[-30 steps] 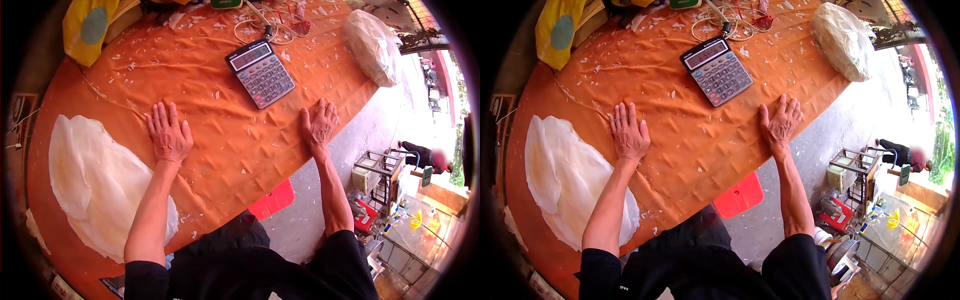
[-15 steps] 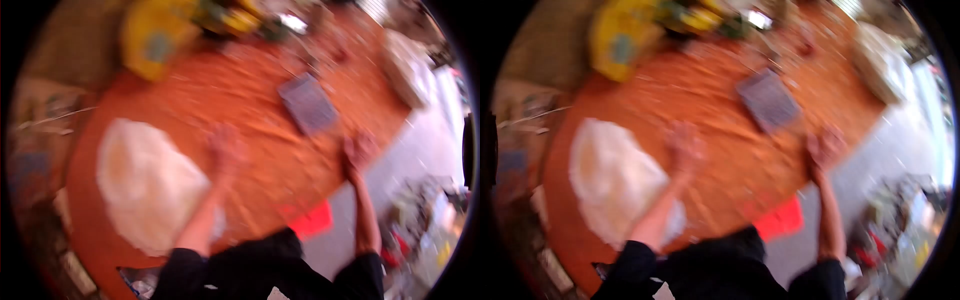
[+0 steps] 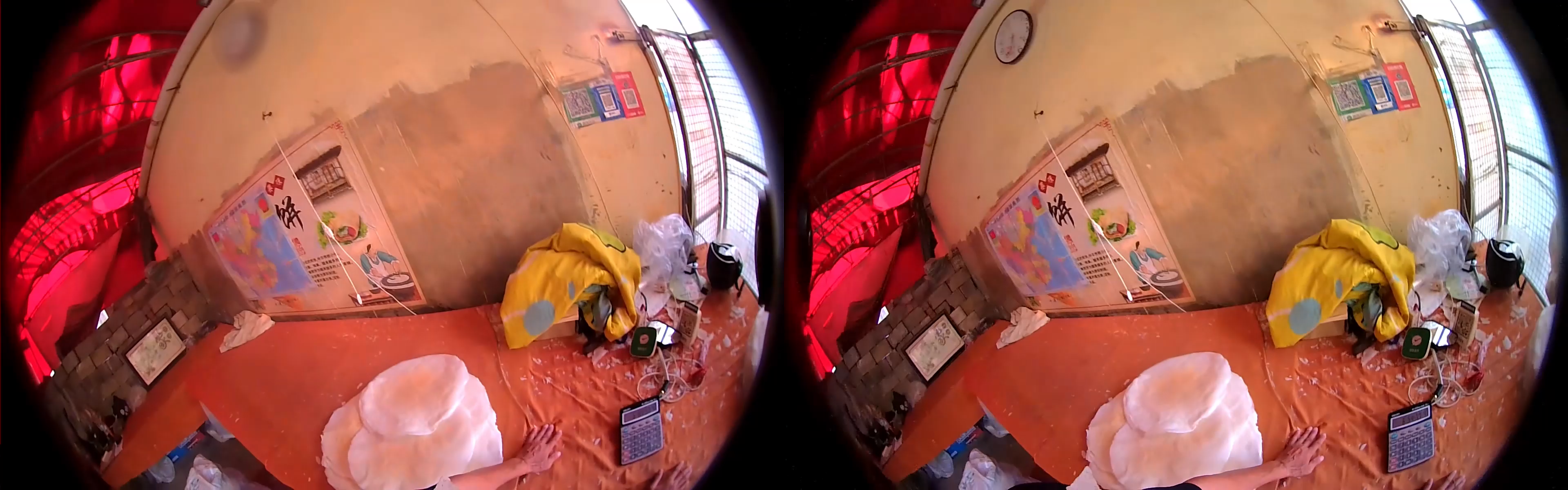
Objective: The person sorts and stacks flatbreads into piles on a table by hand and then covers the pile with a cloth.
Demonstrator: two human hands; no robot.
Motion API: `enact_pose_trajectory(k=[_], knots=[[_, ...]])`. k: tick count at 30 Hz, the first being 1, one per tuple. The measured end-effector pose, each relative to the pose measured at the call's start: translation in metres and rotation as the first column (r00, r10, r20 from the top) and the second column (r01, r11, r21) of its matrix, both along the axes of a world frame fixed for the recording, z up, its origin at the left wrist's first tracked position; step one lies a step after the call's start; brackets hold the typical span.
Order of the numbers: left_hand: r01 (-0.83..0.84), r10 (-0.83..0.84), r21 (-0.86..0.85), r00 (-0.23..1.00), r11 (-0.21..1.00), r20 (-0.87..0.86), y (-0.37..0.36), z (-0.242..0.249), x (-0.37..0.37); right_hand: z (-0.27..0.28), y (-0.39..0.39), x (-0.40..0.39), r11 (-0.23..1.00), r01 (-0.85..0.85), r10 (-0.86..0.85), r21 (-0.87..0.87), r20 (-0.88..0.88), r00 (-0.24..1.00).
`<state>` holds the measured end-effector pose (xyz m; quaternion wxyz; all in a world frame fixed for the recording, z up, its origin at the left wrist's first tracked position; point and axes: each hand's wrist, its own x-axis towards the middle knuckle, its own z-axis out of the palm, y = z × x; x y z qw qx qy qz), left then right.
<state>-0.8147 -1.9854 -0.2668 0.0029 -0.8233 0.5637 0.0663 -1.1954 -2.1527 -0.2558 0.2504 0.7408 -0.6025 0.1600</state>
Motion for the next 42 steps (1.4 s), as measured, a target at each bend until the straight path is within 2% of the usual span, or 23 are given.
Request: enact_pose_trajectory(k=[3, 16, 26, 42], knots=[[-0.004, 0.007, 0.061, 0.999, 0.998, -0.038, 0.001, 0.008, -0.001, 0.005, 0.001, 0.002, 1.0, -0.004, 0.004, -0.003, -0.003, 1.0], [0.007, 0.003, 0.126, 0.997, 0.992, -0.074, 0.0, 0.017, 0.0, 0.011, 0.004, 0.003, 1.0, -0.006, 0.005, -0.007, -0.012, 1.0], [0.013, -0.01, 0.071, 0.999, 0.997, -0.051, 0.001, 0.002, 0.003, 0.015, 0.005, 0.005, 1.0, -0.012, 0.012, -0.006, -0.017, 1.0], [0.009, -0.007, 0.068, 1.0, 0.998, -0.03, 0.002, 0.011, -0.002, 0.019, 0.012, 0.005, 1.0, -0.015, 0.015, 0.013, 0.002, 1.0]])
